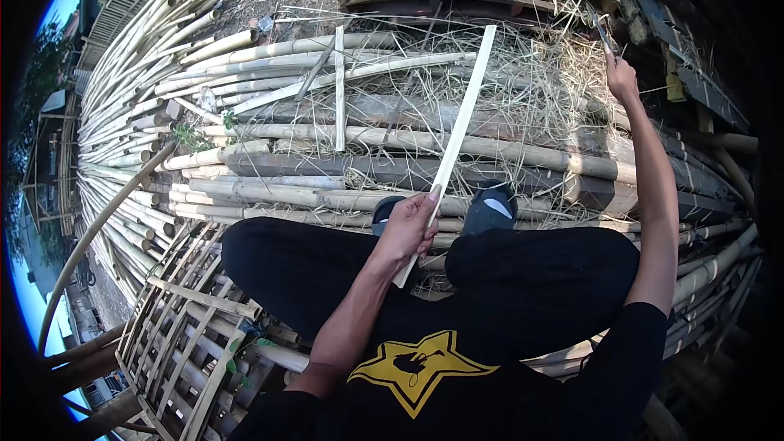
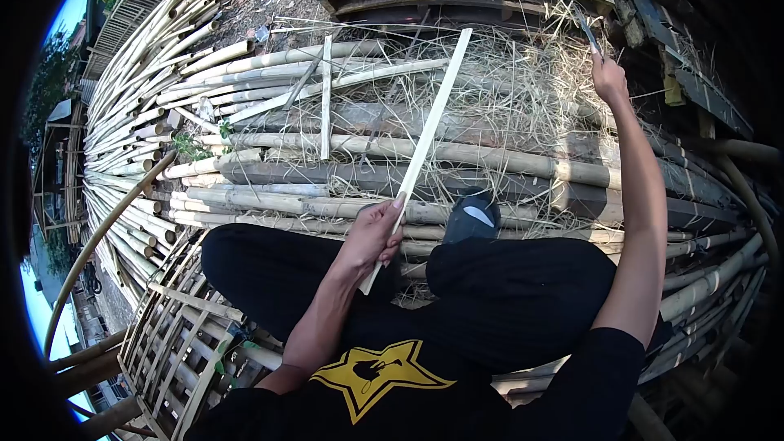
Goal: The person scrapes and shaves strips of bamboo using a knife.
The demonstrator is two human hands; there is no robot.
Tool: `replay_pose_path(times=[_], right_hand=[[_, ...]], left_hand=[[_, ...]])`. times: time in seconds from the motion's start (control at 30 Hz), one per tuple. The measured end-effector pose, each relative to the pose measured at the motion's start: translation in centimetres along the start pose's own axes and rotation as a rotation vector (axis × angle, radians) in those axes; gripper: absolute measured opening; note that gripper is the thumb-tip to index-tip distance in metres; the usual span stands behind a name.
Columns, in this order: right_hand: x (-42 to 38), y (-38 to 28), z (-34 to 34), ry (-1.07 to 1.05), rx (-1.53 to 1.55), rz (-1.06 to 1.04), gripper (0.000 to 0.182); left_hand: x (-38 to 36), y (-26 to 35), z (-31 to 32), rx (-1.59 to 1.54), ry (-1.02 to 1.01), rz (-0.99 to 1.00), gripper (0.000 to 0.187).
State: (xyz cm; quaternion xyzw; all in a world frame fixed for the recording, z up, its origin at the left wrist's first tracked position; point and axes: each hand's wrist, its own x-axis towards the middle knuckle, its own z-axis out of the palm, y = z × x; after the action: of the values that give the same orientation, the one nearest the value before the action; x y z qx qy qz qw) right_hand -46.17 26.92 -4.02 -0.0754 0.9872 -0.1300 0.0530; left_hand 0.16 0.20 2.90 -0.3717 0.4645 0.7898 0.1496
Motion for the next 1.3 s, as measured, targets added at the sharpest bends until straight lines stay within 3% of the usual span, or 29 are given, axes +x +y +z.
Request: replay_pose_path(times=[0.1, 0.13, 0.27, 0.33, 0.37, 0.4, 0.43, 0.53, 0.57, 0.8, 0.9, 0.93, 0.97, 1.0, 1.1, 1.13, 1.2, 1.23, 1.3], right_hand=[[-2.0, -0.2, 4.8, 0.028, 0.159, -0.155, 0.051], [-5.3, -3.6, 3.7, 0.011, 0.191, -0.252, 0.046], [-13.1, -13.1, 2.9, -0.299, 0.462, -0.614, 0.044], [-16.6, -16.0, 3.4, -0.534, 0.38, -0.722, 0.043], [-18.3, -17.1, 3.0, -0.565, 0.312, -0.862, 0.041], [-19.9, -18.2, 2.6, -0.67, 0.215, -0.856, 0.04], [-21.1, -18.5, 2.8, -0.647, 0.243, -0.939, 0.04], [-22.7, -17.8, 4.5, -0.675, 0.256, -0.93, 0.04], [-23.1, -17.5, 4.8, -0.565, 0.235, -0.952, 0.041], [-18.9, -17.7, 4.3, -0.606, 0.069, -0.885, 0.044], [-12.5, -14.5, 5.4, -0.451, 0.033, -0.705, 0.053], [-8.6, -12.5, 6.7, -0.466, 0.135, -0.4, 0.055], [-5.4, -10.2, 5.4, -0.423, 0.012, -0.411, 0.059], [-3.4, -7.8, 4.3, -0.349, 0.02, -0.269, 0.063], [-1.4, -4.8, 1.2, 0.022, 0.053, -0.275, 0.056], [-1.2, -4.5, 1.5, 0.023, 0.047, -0.277, 0.056], [-3.7, -4.9, 2.6, 0.053, 0.372, -0.25, 0.058], [-5.6, -6.8, 2.2, -0.069, 0.41, -0.234, 0.057], [-9.3, -10.0, 2.8, -0.183, 0.478, -0.454, 0.052]], left_hand=[[0.4, -0.1, 0.2, 0.028, 0.029, 0.002, 0.038], [0.8, -0.2, 0.1, 0.03, 0.046, 0.029, 0.039], [1.7, -0.3, -0.1, -0.014, 0.105, 0.106, 0.038], [1.8, -0.1, -0.3, -0.021, 0.119, 0.109, 0.039], [1.9, 0.0, -0.4, -0.029, 0.127, 0.114, 0.039], [1.8, 0.2, -0.4, -0.029, 0.129, 0.113, 0.039], [1.7, 0.5, -0.5, -0.028, 0.132, 0.123, 0.039], [1.4, 0.4, -0.6, -0.016, 0.124, 0.129, 0.04], [1.4, 0.3, -0.5, -0.009, 0.118, 0.132, 0.04], [0.7, 0.0, -0.7, -0.002, 0.123, 0.133, 0.039], [0.1, 0.0, -0.7, -0.009, 0.088, 0.059, 0.039], [-0.3, 0.1, -0.4, -0.009, 0.091, 0.056, 0.039], [-1.1, 0.7, 0.0, 0.0, 0.042, 0.049, 0.038], [-1.3, 1.2, 0.2, 0.012, -0.009, 0.048, 0.038], [0.1, 0.3, -0.5, -0.031, 0.037, 0.077, 0.037], [0.6, 0.1, -0.4, -0.038, 0.084, 0.097, 0.037], [0.8, -0.1, -0.1, -0.024, 0.074, 0.088, 0.037], [0.8, 0.2, 0.1, -0.012, 0.079, 0.091, 0.038], [1.1, 0.1, -0.1, -0.021, 0.082, 0.114, 0.039]])
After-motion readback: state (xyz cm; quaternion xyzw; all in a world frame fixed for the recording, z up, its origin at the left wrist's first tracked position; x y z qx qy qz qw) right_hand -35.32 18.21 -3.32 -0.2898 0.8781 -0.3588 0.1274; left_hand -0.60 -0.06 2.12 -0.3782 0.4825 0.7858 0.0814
